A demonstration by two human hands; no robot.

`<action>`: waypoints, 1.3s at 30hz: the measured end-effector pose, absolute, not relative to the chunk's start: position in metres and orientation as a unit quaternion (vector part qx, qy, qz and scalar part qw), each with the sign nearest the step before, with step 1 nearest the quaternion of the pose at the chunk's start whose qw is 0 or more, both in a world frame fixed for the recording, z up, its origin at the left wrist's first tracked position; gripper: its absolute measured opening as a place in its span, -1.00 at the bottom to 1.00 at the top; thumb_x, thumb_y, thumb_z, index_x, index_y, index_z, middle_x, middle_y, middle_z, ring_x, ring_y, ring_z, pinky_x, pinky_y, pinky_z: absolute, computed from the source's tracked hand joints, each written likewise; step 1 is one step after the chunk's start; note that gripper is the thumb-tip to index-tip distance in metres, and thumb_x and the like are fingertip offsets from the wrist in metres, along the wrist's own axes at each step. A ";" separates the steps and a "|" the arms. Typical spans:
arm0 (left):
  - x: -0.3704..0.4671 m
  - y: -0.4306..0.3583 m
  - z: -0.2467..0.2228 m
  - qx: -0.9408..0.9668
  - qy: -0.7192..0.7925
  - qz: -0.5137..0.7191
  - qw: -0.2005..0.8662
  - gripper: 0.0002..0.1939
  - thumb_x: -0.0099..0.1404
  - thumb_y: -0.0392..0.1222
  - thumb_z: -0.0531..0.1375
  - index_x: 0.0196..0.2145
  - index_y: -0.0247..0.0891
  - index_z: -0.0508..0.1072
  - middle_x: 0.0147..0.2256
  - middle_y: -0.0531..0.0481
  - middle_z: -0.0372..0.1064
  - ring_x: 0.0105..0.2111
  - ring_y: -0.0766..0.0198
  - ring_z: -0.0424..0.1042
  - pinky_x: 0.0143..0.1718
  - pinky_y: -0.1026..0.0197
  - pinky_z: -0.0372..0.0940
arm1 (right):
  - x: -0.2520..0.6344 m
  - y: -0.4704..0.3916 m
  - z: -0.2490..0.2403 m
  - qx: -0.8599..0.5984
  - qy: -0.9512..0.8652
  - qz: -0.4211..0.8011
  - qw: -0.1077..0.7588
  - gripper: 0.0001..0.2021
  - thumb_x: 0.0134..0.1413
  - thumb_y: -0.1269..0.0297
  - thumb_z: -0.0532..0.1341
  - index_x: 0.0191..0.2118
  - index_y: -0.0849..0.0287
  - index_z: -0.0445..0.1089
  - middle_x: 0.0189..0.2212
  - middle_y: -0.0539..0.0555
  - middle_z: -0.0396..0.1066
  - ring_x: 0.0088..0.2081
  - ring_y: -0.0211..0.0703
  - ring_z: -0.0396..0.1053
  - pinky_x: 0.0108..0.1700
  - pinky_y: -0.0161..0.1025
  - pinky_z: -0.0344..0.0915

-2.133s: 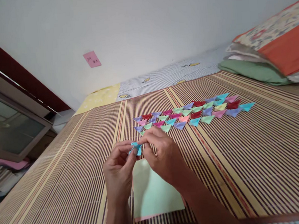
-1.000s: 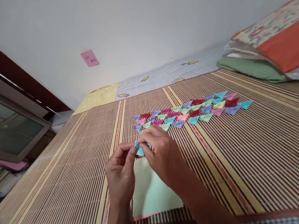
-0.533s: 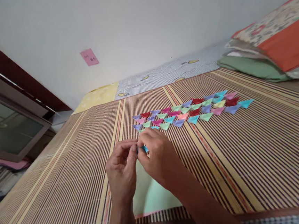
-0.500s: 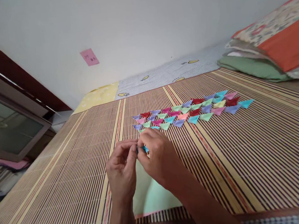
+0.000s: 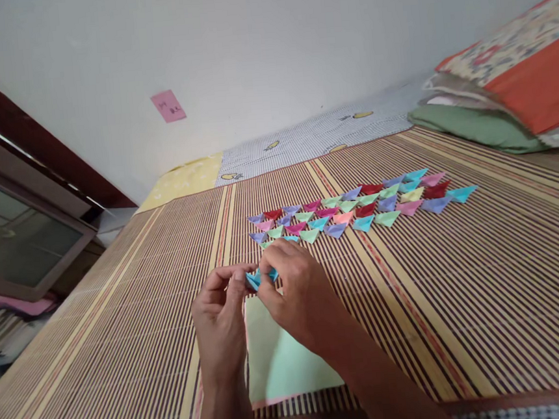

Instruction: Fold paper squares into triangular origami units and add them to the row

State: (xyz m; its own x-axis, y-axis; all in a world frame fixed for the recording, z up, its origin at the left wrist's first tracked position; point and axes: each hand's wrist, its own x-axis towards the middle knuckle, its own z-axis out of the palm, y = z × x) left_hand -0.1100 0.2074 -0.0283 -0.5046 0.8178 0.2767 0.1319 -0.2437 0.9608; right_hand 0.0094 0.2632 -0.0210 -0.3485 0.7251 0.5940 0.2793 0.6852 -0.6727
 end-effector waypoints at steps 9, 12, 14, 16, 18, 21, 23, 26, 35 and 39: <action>-0.107 0.207 -0.026 0.403 0.520 0.662 0.359 -0.91 0.26 -0.24 0.31 -0.26 -0.21 0.49 -0.56 0.16 0.29 -0.57 0.39 0.28 -0.46 0.33 0.29 | 0.009 0.261 -0.019 -0.306 -0.807 0.193 0.467 -0.79 0.11 0.59 0.13 -0.40 0.12 0.20 -0.35 0.09 0.38 -0.24 -0.03 0.35 -0.22 -0.14 0.27; -0.108 0.208 -0.026 0.400 0.532 0.658 0.352 -0.91 0.29 -0.17 0.28 -0.30 -0.23 0.48 -0.56 0.14 0.27 -0.54 0.37 0.29 -0.46 0.33 0.27 | 0.007 0.260 -0.019 -0.285 -0.817 0.174 0.470 -0.80 0.13 0.59 0.11 -0.38 0.12 0.20 -0.32 0.12 0.40 -0.23 -0.03 0.36 -0.24 -0.15 0.29; -0.109 0.207 -0.025 0.401 0.541 0.653 0.346 -0.85 0.33 -0.11 0.26 -0.30 -0.25 0.48 -0.48 0.08 0.34 -0.48 0.36 0.33 -0.42 0.32 0.29 | 0.007 0.260 -0.019 -0.279 -0.820 0.165 0.472 -0.80 0.14 0.58 0.11 -0.38 0.12 0.20 -0.32 0.12 0.40 -0.24 -0.02 0.35 -0.24 -0.15 0.29; -0.110 0.207 -0.026 0.404 0.553 0.650 0.330 -0.83 0.35 -0.09 0.24 -0.29 -0.25 0.48 -0.43 0.05 0.38 -0.45 0.35 0.35 -0.41 0.31 0.29 | 0.007 0.261 -0.020 -0.284 -0.818 0.161 0.474 -0.80 0.15 0.58 0.10 -0.38 0.12 0.20 -0.33 0.12 0.40 -0.24 -0.02 0.36 -0.24 -0.14 0.30; -0.109 0.206 -0.026 0.414 0.566 0.645 0.304 -0.85 0.36 -0.11 0.23 -0.29 -0.25 0.48 -0.44 0.06 0.37 -0.47 0.35 0.32 -0.44 0.31 0.27 | 0.007 0.262 -0.021 -0.292 -0.811 0.157 0.482 -0.80 0.15 0.57 0.09 -0.38 0.11 0.20 -0.33 0.11 0.40 -0.23 -0.02 0.36 -0.22 -0.12 0.30; -0.108 0.205 -0.027 0.431 0.581 0.636 0.269 -0.93 0.34 -0.19 0.23 -0.27 -0.23 0.48 -0.46 0.07 0.35 -0.47 0.33 0.32 -0.44 0.29 0.26 | 0.009 0.264 -0.022 -0.298 -0.801 0.152 0.496 -0.81 0.16 0.56 0.10 -0.38 0.11 0.20 -0.33 0.11 0.39 -0.22 -0.01 0.38 -0.20 -0.10 0.31; -0.107 0.204 -0.026 0.438 0.588 0.631 0.253 -0.96 0.32 -0.24 0.24 -0.25 -0.23 0.48 -0.41 0.06 0.39 -0.43 0.32 0.37 -0.38 0.27 0.31 | 0.009 0.264 -0.022 -0.294 -0.801 0.158 0.498 -0.81 0.16 0.56 0.10 -0.38 0.11 0.21 -0.33 0.10 0.39 -0.22 -0.01 0.38 -0.20 -0.12 0.31; -0.108 0.203 -0.024 0.442 0.610 0.615 0.234 -0.96 0.29 -0.26 0.25 -0.26 -0.22 0.46 -0.40 0.05 0.42 -0.40 0.30 0.42 -0.33 0.25 0.35 | 0.009 0.262 -0.021 -0.283 -0.807 0.174 0.488 -0.81 0.17 0.56 0.10 -0.37 0.11 0.22 -0.29 0.11 0.39 -0.21 -0.04 0.39 -0.21 -0.14 0.33; -0.109 0.199 -0.023 0.409 0.639 0.629 0.170 -0.91 0.35 -0.20 0.24 -0.26 -0.19 0.36 -0.46 0.10 0.36 -0.50 0.32 0.39 -0.48 0.29 0.28 | 0.007 0.256 -0.018 -0.259 -0.820 0.190 0.474 -0.81 0.16 0.57 0.09 -0.36 0.11 0.22 -0.22 0.12 0.39 -0.20 -0.07 0.41 -0.19 -0.16 0.35; -0.107 0.199 -0.021 0.436 0.622 0.633 0.153 -0.94 0.38 -0.27 0.18 -0.27 -0.16 0.35 -0.48 0.14 0.33 -0.53 0.34 0.37 -0.51 0.31 0.28 | 0.007 0.256 -0.018 -0.250 -0.820 0.198 0.476 -0.81 0.17 0.57 0.09 -0.34 0.11 0.23 -0.22 0.11 0.38 -0.18 -0.08 0.41 -0.16 -0.16 0.36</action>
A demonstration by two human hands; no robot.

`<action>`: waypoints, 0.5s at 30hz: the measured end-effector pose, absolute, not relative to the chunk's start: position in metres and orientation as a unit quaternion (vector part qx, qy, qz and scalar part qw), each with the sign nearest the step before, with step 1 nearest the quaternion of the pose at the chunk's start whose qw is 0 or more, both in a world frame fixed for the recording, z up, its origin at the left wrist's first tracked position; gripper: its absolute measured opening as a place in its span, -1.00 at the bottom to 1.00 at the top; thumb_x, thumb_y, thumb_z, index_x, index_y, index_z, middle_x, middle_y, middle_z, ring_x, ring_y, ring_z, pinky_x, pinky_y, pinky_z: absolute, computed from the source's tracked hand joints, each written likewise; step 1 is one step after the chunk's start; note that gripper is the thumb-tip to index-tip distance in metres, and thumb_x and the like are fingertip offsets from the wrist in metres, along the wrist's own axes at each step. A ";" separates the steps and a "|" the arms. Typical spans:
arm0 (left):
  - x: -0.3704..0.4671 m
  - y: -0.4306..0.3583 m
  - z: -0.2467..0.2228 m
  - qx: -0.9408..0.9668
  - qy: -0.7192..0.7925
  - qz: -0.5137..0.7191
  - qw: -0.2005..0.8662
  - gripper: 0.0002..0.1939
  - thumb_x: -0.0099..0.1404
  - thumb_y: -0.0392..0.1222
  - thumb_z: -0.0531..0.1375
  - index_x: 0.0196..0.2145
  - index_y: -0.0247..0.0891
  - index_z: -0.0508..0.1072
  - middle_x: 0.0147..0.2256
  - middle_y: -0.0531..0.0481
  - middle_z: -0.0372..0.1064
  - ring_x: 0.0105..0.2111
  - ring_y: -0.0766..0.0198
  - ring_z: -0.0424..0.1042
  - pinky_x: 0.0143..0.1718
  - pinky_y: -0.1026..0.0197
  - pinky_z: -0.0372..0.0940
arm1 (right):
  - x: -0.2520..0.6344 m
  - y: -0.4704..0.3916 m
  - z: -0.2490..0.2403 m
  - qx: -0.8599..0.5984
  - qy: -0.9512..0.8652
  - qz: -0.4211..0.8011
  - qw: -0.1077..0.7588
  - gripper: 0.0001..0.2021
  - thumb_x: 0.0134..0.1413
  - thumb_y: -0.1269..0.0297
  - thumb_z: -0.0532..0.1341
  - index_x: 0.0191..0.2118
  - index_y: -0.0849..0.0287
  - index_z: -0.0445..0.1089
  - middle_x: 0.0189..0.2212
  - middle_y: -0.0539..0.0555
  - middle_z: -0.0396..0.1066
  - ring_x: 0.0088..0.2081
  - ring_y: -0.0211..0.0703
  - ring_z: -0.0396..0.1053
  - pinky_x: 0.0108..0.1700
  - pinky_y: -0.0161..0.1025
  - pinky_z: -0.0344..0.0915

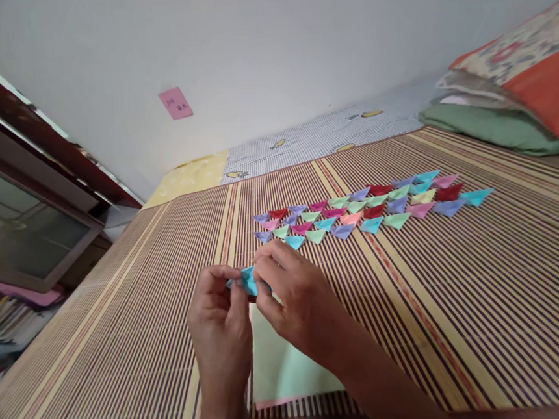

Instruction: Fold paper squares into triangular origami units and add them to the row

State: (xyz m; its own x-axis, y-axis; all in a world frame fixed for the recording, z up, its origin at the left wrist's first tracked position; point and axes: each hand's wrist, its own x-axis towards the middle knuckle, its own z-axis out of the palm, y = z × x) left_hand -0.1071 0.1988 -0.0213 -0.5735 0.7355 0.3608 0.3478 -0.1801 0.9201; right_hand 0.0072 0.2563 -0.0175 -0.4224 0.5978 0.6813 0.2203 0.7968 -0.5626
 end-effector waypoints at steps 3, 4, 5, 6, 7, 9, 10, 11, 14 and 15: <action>-0.108 0.197 -0.019 0.474 0.633 0.595 0.139 -0.88 0.38 -0.32 0.14 -0.30 -0.16 0.43 -0.47 0.12 0.37 -0.50 0.34 0.39 -0.48 0.30 0.29 | 0.008 0.256 -0.017 -0.249 -0.820 0.199 0.476 -0.81 0.18 0.57 0.09 -0.33 0.10 0.25 -0.21 0.11 0.38 -0.17 -0.08 0.41 -0.15 -0.14 0.37; -0.109 0.197 -0.018 0.487 0.639 0.582 0.127 -0.85 0.38 -0.34 0.13 -0.31 -0.17 0.46 -0.46 0.11 0.39 -0.50 0.33 0.40 -0.47 0.29 0.28 | 0.008 0.256 -0.017 -0.250 -0.820 0.198 0.476 -0.81 0.18 0.57 0.09 -0.34 0.10 0.26 -0.21 0.11 0.39 -0.17 -0.07 0.41 -0.16 -0.14 0.37; -0.109 0.196 -0.017 0.501 0.643 0.569 0.110 -0.83 0.37 -0.36 0.13 -0.31 -0.17 0.47 -0.45 0.10 0.41 -0.49 0.33 0.40 -0.46 0.28 0.28 | 0.008 0.256 -0.016 -0.252 -0.820 0.195 0.476 -0.81 0.18 0.57 0.09 -0.34 0.10 0.26 -0.21 0.11 0.39 -0.18 -0.07 0.42 -0.17 -0.14 0.37; -0.110 0.195 -0.016 0.517 0.647 0.552 0.093 -0.82 0.36 -0.37 0.13 -0.31 -0.18 0.49 -0.44 0.09 0.42 -0.47 0.32 0.41 -0.44 0.27 0.27 | 0.009 0.256 -0.016 -0.255 -0.819 0.193 0.476 -0.81 0.20 0.56 0.09 -0.33 0.10 0.26 -0.22 0.11 0.40 -0.18 -0.07 0.42 -0.17 -0.14 0.37; -0.110 0.194 -0.015 0.535 0.650 0.534 0.080 -0.82 0.35 -0.39 0.13 -0.31 -0.18 0.49 -0.42 0.08 0.44 -0.45 0.31 0.42 -0.42 0.26 0.27 | 0.009 0.256 -0.016 -0.259 -0.818 0.190 0.478 -0.82 0.21 0.55 0.09 -0.33 0.10 0.26 -0.22 0.11 0.40 -0.18 -0.07 0.42 -0.18 -0.14 0.37; -0.110 0.193 -0.012 0.567 0.649 0.502 0.068 -0.83 0.34 -0.41 0.14 -0.32 -0.20 0.49 -0.38 0.06 0.45 -0.42 0.30 0.44 -0.39 0.25 0.28 | 0.009 0.256 -0.016 -0.263 -0.814 0.190 0.482 -0.82 0.22 0.54 0.09 -0.32 0.10 0.26 -0.22 0.12 0.40 -0.18 -0.06 0.42 -0.21 -0.15 0.37; -0.111 0.193 -0.011 0.578 0.647 0.493 0.071 -0.83 0.34 -0.41 0.15 -0.32 -0.20 0.49 -0.37 0.05 0.44 -0.41 0.30 0.44 -0.38 0.25 0.29 | 0.009 0.257 -0.017 -0.263 -0.812 0.193 0.484 -0.83 0.22 0.54 0.09 -0.31 0.10 0.26 -0.22 0.12 0.40 -0.18 -0.06 0.42 -0.22 -0.16 0.37; -0.111 0.193 -0.010 0.583 0.643 0.489 0.081 -0.83 0.33 -0.42 0.16 -0.31 -0.21 0.49 -0.36 0.05 0.44 -0.40 0.31 0.45 -0.37 0.25 0.29 | 0.010 0.258 -0.017 -0.261 -0.811 0.195 0.486 -0.83 0.21 0.54 0.09 -0.31 0.11 0.27 -0.22 0.12 0.40 -0.17 -0.06 0.42 -0.22 -0.16 0.37; -0.112 0.192 -0.009 0.586 0.634 0.489 0.122 -0.84 0.32 -0.42 0.19 -0.31 -0.20 0.50 -0.34 0.05 0.45 -0.39 0.31 0.46 -0.36 0.26 0.32 | 0.010 0.259 -0.018 -0.252 -0.814 0.201 0.483 -0.84 0.20 0.55 0.11 -0.32 0.12 0.28 -0.22 0.12 0.40 -0.17 -0.06 0.42 -0.20 -0.16 0.37; -0.113 0.193 -0.009 0.585 0.633 0.491 0.125 -0.84 0.32 -0.42 0.19 -0.31 -0.20 0.50 -0.35 0.05 0.45 -0.39 0.31 0.45 -0.36 0.26 0.32 | 0.011 0.260 -0.018 -0.250 -0.816 0.202 0.480 -0.84 0.20 0.54 0.11 -0.32 0.13 0.28 -0.22 0.12 0.40 -0.18 -0.06 0.42 -0.20 -0.16 0.36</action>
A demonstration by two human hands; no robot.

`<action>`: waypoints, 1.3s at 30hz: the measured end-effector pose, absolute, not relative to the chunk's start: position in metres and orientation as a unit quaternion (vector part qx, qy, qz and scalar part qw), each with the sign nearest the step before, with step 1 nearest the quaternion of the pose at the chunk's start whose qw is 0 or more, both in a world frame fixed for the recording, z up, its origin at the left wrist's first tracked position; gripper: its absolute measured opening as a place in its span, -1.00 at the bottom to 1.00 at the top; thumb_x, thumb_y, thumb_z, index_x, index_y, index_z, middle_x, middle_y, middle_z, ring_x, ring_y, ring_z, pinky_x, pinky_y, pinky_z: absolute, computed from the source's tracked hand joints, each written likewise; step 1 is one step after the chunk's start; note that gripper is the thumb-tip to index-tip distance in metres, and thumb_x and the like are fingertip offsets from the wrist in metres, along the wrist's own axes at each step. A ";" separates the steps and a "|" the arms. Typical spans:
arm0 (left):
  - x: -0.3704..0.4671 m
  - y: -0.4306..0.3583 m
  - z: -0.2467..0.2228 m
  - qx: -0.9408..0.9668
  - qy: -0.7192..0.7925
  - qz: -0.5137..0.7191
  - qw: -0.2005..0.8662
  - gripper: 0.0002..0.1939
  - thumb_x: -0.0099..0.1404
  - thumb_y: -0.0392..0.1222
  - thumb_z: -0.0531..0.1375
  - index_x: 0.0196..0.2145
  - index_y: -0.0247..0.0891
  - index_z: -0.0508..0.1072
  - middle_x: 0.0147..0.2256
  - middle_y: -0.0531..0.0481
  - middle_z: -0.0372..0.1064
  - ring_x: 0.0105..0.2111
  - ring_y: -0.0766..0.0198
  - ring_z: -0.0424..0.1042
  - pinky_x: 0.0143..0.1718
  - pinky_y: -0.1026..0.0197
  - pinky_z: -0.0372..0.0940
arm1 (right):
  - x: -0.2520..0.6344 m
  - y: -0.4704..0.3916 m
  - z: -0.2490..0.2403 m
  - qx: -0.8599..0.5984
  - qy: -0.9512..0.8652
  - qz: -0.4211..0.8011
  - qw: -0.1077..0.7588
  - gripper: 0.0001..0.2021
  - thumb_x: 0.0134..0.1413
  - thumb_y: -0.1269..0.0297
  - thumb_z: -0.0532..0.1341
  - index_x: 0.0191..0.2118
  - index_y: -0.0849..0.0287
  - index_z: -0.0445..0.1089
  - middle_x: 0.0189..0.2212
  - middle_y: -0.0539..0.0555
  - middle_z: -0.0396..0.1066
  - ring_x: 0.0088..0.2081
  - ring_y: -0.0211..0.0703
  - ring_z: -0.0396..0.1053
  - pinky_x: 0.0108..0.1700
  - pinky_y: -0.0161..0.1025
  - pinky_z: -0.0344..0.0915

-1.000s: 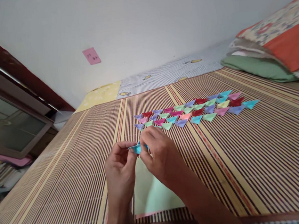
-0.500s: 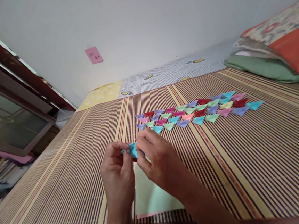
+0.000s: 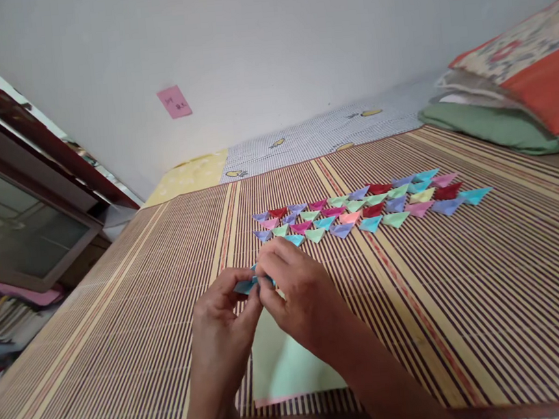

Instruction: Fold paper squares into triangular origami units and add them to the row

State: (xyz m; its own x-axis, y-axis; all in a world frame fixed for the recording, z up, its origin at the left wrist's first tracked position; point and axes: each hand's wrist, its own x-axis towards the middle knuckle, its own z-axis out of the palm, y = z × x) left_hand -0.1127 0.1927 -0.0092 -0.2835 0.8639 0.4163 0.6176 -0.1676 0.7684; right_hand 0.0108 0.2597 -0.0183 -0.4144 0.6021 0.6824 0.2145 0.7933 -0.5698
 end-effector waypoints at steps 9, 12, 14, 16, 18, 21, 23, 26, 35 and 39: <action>-0.114 0.198 -0.016 0.624 0.603 0.498 -0.004 -0.80 0.31 -0.51 0.21 -0.31 -0.22 0.45 -0.36 0.06 0.37 -0.38 0.33 0.38 -0.35 0.29 0.30 | 0.012 0.257 -0.016 -0.298 -0.822 0.197 0.443 -0.82 0.13 0.58 0.14 -0.24 0.16 0.34 -0.25 0.09 0.40 -0.19 -0.03 0.40 -0.19 -0.13 0.33; -0.113 0.199 -0.015 0.638 0.595 0.490 -0.014 -0.80 0.30 -0.52 0.22 -0.33 -0.24 0.45 -0.37 0.05 0.36 -0.38 0.33 0.38 -0.34 0.29 0.30 | 0.011 0.257 -0.015 -0.310 -0.822 0.177 0.445 -0.82 0.12 0.60 0.14 -0.25 0.17 0.36 -0.26 0.10 0.41 -0.21 -0.02 0.40 -0.19 -0.13 0.33; -0.113 0.200 -0.016 0.643 0.591 0.487 -0.010 -0.80 0.30 -0.52 0.21 -0.33 -0.24 0.46 -0.36 0.04 0.38 -0.37 0.32 0.39 -0.33 0.28 0.31 | 0.011 0.257 -0.015 -0.314 -0.822 0.166 0.446 -0.81 0.11 0.61 0.15 -0.26 0.18 0.37 -0.26 0.11 0.41 -0.20 -0.01 0.40 -0.17 -0.12 0.33; -0.113 0.200 -0.016 0.644 0.589 0.488 -0.005 -0.80 0.30 -0.52 0.20 -0.32 -0.23 0.47 -0.34 0.03 0.39 -0.36 0.31 0.40 -0.33 0.27 0.31 | 0.011 0.257 -0.015 -0.318 -0.822 0.162 0.444 -0.80 0.09 0.63 0.15 -0.27 0.19 0.38 -0.26 0.12 0.41 -0.19 0.00 0.40 -0.16 -0.11 0.33; -0.113 0.201 -0.018 0.640 0.591 0.491 -0.004 -0.80 0.31 -0.52 0.20 -0.32 -0.23 0.47 -0.35 0.03 0.40 -0.37 0.32 0.40 -0.33 0.27 0.31 | 0.011 0.257 -0.015 -0.316 -0.824 0.164 0.440 -0.80 0.08 0.64 0.16 -0.28 0.19 0.39 -0.26 0.12 0.41 -0.19 0.00 0.40 -0.15 -0.11 0.34; -0.112 0.201 -0.019 0.625 0.599 0.500 -0.006 -0.80 0.30 -0.52 0.20 -0.32 -0.23 0.46 -0.36 0.04 0.41 -0.38 0.32 0.41 -0.32 0.26 0.31 | 0.010 0.257 -0.017 -0.318 -0.829 0.160 0.432 -0.81 0.11 0.63 0.17 -0.30 0.20 0.40 -0.26 0.13 0.41 -0.20 0.00 0.40 -0.16 -0.11 0.34; -0.110 0.200 -0.018 0.612 0.603 0.512 0.008 -0.81 0.29 -0.50 0.21 -0.31 -0.22 0.45 -0.36 0.05 0.42 -0.39 0.31 0.42 -0.31 0.25 0.31 | 0.009 0.257 -0.018 -0.328 -0.829 0.147 0.428 -0.83 0.14 0.61 0.17 -0.31 0.20 0.40 -0.26 0.13 0.41 -0.20 0.00 0.39 -0.17 -0.11 0.32; -0.109 0.199 -0.014 0.569 0.609 0.547 0.085 -0.83 0.28 -0.43 0.25 -0.25 -0.18 0.49 -0.32 0.04 0.48 -0.38 0.29 0.45 -0.31 0.24 0.33 | 0.008 0.258 -0.020 -0.332 -0.825 0.152 0.431 -0.84 0.16 0.60 0.17 -0.33 0.20 0.37 -0.26 0.14 0.41 -0.20 0.00 0.39 -0.18 -0.11 0.32; -0.109 0.212 -0.025 0.213 0.385 0.698 0.566 -0.52 0.38 0.14 0.22 -0.03 -0.34 0.57 -0.08 -0.26 0.54 -0.10 0.05 0.54 -0.13 0.08 0.46 | 0.006 0.258 -0.019 -0.303 -0.804 0.221 0.462 -0.80 0.12 0.63 0.14 -0.35 0.17 0.34 -0.20 0.15 0.43 -0.14 0.00 0.39 -0.10 -0.08 0.32; -0.098 0.216 -0.025 0.172 0.310 0.707 0.612 -0.56 0.42 0.08 0.19 -0.03 -0.36 0.60 -0.07 -0.25 0.55 0.03 0.04 0.50 0.02 0.06 0.43 | 0.001 0.257 -0.022 -0.317 -0.809 0.188 0.458 -0.82 0.10 0.63 0.18 -0.37 0.19 0.35 -0.22 0.16 0.43 -0.15 0.03 0.37 -0.08 -0.04 0.31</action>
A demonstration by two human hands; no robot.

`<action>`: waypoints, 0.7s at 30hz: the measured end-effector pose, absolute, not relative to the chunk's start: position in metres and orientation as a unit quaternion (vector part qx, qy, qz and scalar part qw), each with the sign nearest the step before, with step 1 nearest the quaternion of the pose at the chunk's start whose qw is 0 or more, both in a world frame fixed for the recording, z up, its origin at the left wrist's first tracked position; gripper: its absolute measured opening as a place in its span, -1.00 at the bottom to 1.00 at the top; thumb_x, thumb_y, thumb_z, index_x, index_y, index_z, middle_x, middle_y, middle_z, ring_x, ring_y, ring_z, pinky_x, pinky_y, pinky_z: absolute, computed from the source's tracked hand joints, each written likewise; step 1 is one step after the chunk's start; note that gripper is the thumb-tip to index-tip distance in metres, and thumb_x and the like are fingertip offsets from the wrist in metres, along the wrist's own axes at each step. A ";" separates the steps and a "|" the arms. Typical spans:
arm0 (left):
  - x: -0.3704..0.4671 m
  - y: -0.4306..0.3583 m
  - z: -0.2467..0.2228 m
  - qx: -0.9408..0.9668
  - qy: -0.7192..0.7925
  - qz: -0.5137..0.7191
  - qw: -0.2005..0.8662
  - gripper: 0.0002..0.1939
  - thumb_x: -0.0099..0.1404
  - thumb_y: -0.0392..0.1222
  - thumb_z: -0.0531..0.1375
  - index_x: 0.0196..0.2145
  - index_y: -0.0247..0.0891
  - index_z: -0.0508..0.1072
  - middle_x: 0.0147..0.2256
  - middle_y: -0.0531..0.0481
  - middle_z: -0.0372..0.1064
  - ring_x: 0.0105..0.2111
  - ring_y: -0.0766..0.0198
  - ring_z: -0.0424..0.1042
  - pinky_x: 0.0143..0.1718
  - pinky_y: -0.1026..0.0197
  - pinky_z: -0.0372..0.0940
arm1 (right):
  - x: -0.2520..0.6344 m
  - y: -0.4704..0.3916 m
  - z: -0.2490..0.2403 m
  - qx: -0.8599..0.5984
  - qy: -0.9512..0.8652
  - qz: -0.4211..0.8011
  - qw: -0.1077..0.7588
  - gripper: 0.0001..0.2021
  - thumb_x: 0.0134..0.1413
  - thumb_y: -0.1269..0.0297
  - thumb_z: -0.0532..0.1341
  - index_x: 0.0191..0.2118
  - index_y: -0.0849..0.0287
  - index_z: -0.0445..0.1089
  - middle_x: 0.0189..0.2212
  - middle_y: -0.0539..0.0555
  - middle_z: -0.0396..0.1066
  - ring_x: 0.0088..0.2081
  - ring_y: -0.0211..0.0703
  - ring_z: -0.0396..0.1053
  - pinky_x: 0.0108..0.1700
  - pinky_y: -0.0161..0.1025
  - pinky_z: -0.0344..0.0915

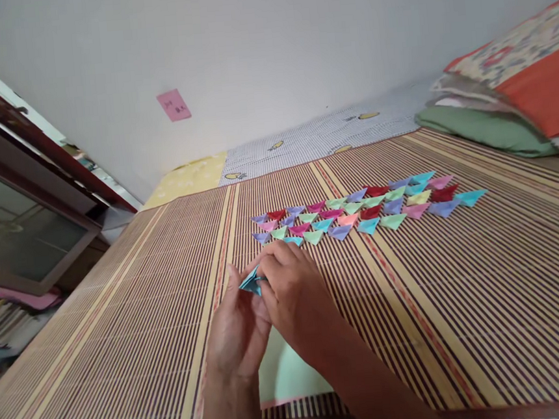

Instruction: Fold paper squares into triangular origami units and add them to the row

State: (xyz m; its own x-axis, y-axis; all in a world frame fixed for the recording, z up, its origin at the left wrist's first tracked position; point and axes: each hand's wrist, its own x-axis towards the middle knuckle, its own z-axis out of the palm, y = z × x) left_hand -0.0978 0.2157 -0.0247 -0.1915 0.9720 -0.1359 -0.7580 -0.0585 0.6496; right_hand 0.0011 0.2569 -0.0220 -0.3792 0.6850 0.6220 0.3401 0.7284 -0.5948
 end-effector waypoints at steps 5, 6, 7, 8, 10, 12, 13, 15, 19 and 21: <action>-0.092 0.214 -0.019 0.137 0.283 0.714 0.626 -0.63 0.48 -0.04 0.14 -0.02 -0.39 0.58 -0.19 -0.20 0.56 -0.01 0.09 0.52 0.06 0.08 0.41 | 0.000 0.259 -0.025 -0.325 -0.815 0.151 0.455 -0.81 0.09 0.65 0.21 -0.37 0.21 0.37 -0.24 0.15 0.44 -0.19 0.01 0.36 -0.12 -0.04 0.30; -0.092 0.214 -0.018 0.129 0.281 0.714 0.628 -0.65 0.48 -0.07 0.14 -0.02 -0.39 0.57 -0.21 -0.19 0.56 -0.02 0.09 0.52 0.06 0.09 0.41 | 0.000 0.259 -0.025 -0.325 -0.816 0.143 0.455 -0.81 0.10 0.65 0.21 -0.37 0.21 0.38 -0.24 0.14 0.44 -0.19 0.01 0.36 -0.12 -0.04 0.29; -0.092 0.214 -0.018 0.123 0.280 0.712 0.632 -0.66 0.48 -0.08 0.15 -0.01 -0.39 0.57 -0.23 -0.19 0.55 -0.02 0.09 0.52 0.06 0.09 0.40 | 0.000 0.259 -0.026 -0.326 -0.817 0.135 0.457 -0.81 0.12 0.64 0.21 -0.37 0.20 0.39 -0.24 0.13 0.44 -0.18 0.01 0.36 -0.12 -0.04 0.29; -0.093 0.213 -0.017 0.121 0.279 0.708 0.637 -0.66 0.47 -0.09 0.16 -0.01 -0.40 0.56 -0.23 -0.19 0.55 -0.02 0.09 0.52 0.07 0.09 0.40 | 0.000 0.260 -0.026 -0.325 -0.817 0.129 0.458 -0.81 0.13 0.64 0.20 -0.38 0.20 0.39 -0.24 0.13 0.45 -0.18 0.01 0.36 -0.11 -0.04 0.29; -0.095 0.213 -0.018 0.132 0.271 0.696 0.651 -0.64 0.43 -0.09 0.20 0.02 -0.41 0.54 -0.18 -0.22 0.54 0.01 0.05 0.50 0.07 0.08 0.39 | 0.001 0.260 -0.026 -0.324 -0.818 0.127 0.458 -0.80 0.14 0.62 0.20 -0.39 0.19 0.39 -0.23 0.12 0.46 -0.18 0.01 0.37 -0.11 -0.04 0.29; -0.098 0.212 -0.019 0.159 0.260 0.689 0.658 -0.61 0.39 -0.09 0.24 0.06 -0.41 0.52 -0.08 -0.25 0.52 0.05 0.03 0.48 0.09 0.07 0.38 | 0.001 0.261 -0.026 -0.326 -0.819 0.134 0.453 -0.82 0.15 0.61 0.21 -0.38 0.18 0.40 -0.22 0.13 0.47 -0.18 0.01 0.37 -0.10 -0.04 0.30; -0.100 0.211 -0.021 0.174 0.257 0.688 0.656 -0.60 0.38 -0.11 0.25 0.08 -0.40 0.52 -0.04 -0.26 0.50 0.06 0.02 0.47 0.09 0.07 0.37 | 0.002 0.261 -0.026 -0.328 -0.819 0.137 0.450 -0.83 0.15 0.60 0.22 -0.37 0.18 0.39 -0.22 0.13 0.47 -0.17 0.02 0.38 -0.09 -0.03 0.30; -0.103 0.209 -0.024 0.194 0.265 0.689 0.646 -0.58 0.34 -0.17 0.27 0.11 -0.37 0.50 -0.01 -0.25 0.49 0.05 0.04 0.47 0.09 0.06 0.36 | 0.002 0.261 -0.026 -0.335 -0.818 0.138 0.447 -0.84 0.14 0.59 0.22 -0.36 0.19 0.39 -0.22 0.15 0.48 -0.16 0.04 0.38 -0.08 -0.02 0.31; -0.107 0.208 -0.028 0.201 0.314 0.688 0.623 -0.48 0.29 -0.33 0.26 0.21 -0.34 0.43 -0.09 -0.19 0.53 -0.06 0.13 0.52 0.07 0.07 0.37 | 0.002 0.260 -0.026 -0.342 -0.814 0.133 0.451 -0.85 0.10 0.59 0.24 -0.37 0.21 0.39 -0.24 0.18 0.47 -0.15 0.07 0.39 -0.07 0.00 0.31; -0.107 0.209 -0.029 0.197 0.319 0.693 0.615 -0.46 0.30 -0.34 0.23 0.23 -0.35 0.40 -0.13 -0.18 0.54 -0.10 0.15 0.53 0.05 0.07 0.39 | 0.003 0.260 -0.024 -0.338 -0.813 0.136 0.455 -0.86 0.09 0.58 0.26 -0.37 0.21 0.39 -0.23 0.18 0.47 -0.14 0.07 0.39 -0.07 0.00 0.30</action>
State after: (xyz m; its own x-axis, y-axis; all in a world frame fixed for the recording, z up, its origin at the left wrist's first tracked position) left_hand -0.1071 0.2090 -0.0287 -0.1654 0.9790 -0.1191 -0.7267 -0.0393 0.6858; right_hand 0.0035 0.2599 -0.0244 -0.3584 0.6721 0.6480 0.4255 0.7354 -0.5274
